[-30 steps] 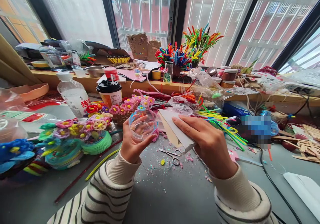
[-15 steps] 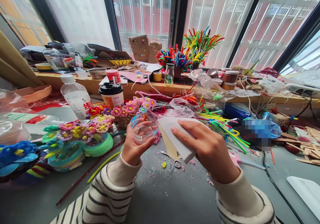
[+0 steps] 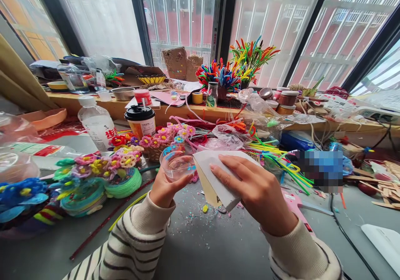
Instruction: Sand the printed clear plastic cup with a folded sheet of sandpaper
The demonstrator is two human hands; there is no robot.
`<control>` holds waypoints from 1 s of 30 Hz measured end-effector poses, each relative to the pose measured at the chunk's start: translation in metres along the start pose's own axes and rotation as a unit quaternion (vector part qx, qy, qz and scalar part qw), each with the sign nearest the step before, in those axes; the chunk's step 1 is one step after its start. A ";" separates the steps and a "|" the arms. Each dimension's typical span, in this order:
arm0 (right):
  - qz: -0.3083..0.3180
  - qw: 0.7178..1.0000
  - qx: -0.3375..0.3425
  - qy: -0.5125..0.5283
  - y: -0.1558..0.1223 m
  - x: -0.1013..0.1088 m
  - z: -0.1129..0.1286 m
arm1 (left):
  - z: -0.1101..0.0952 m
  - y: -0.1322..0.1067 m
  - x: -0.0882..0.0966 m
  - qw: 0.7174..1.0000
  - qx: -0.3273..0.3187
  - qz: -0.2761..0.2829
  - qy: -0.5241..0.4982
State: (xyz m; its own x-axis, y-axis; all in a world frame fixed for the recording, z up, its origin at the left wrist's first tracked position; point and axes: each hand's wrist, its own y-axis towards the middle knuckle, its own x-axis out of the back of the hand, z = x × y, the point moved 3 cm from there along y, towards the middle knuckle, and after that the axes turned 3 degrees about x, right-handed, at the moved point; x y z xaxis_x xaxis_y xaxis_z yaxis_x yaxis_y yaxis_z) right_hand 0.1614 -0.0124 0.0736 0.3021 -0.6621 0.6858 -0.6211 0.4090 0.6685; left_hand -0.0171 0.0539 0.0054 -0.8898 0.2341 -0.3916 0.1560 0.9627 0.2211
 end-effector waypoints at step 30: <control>-0.083 0.996 -0.023 0.004 -0.005 -0.007 -0.005 | 0.000 -0.004 -0.006 0.998 -0.028 0.051 -0.038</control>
State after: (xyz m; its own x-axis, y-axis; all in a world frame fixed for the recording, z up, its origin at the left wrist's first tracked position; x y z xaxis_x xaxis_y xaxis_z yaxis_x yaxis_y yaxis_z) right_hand 0.1664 -0.0066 0.0670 0.4040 -0.7180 0.5668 -0.5281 0.3228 0.7854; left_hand -0.0122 0.0483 0.0070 -0.8353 0.3414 -0.4310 0.2173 0.9251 0.3115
